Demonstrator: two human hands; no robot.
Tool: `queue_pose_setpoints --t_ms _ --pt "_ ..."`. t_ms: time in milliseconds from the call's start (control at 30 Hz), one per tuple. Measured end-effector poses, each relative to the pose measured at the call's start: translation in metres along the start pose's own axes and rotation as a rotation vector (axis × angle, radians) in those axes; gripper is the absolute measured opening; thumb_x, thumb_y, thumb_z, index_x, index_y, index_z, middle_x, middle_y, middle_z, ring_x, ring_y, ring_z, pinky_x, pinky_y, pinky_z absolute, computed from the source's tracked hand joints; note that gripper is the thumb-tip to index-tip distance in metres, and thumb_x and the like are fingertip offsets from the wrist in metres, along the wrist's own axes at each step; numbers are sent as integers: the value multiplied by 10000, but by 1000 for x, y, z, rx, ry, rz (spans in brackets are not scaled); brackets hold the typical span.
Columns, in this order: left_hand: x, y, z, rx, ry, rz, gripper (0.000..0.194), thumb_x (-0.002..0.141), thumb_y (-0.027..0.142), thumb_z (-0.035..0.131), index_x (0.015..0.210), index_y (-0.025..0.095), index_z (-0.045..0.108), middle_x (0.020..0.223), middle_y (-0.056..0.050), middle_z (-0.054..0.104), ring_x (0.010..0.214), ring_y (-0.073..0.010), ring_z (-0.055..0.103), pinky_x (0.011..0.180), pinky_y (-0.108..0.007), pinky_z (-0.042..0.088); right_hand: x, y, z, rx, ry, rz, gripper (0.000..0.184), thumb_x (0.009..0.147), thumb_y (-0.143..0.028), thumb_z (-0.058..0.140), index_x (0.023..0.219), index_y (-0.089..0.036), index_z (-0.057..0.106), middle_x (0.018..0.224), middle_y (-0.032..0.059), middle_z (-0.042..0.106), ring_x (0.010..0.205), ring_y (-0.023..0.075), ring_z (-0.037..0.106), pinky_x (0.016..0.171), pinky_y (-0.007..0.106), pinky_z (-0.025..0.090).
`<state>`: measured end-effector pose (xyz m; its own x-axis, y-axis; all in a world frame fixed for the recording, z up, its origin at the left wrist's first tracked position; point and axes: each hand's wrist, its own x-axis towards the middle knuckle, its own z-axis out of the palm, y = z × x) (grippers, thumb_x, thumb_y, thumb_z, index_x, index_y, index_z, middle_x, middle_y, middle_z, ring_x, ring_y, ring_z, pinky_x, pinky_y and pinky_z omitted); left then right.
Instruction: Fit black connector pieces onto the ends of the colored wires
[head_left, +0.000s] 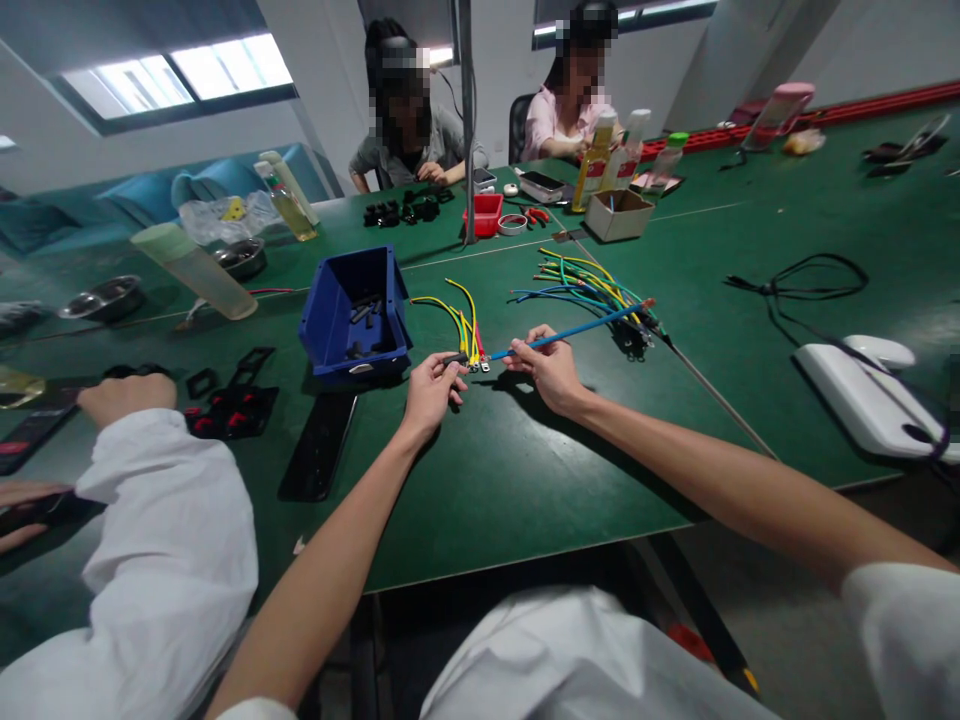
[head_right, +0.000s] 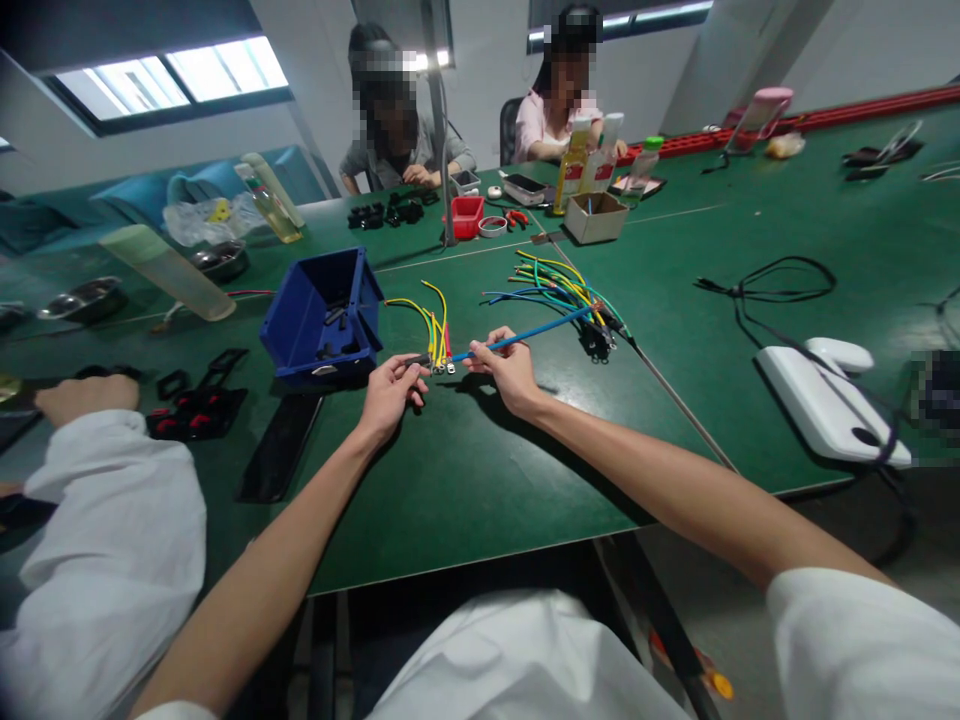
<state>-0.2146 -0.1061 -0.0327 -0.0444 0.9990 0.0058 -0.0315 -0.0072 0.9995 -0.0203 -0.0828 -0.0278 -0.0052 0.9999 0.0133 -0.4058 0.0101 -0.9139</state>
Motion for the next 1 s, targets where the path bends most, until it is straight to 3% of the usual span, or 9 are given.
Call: queue_pose_setpoints --t_ms 567,1000 --pt "-3 2 2 36 -9 17 391 828 418 654 1071 117 603 926 -102 712 572 -92 614 433 -187 481 0 -2 1 22 8 22 452 586 -365 845 795 -219 472 709 -43 645 618 147 695 575 250 559" --pt "-4 2 3 67 -25 56 407 822 493 644 963 111 619 907 -110 721 564 -92 602 419 -183 454 1 -1 0 27 21 24 454 582 -363 854 801 -216 484 674 -44 636 607 141 685 560 237 554"
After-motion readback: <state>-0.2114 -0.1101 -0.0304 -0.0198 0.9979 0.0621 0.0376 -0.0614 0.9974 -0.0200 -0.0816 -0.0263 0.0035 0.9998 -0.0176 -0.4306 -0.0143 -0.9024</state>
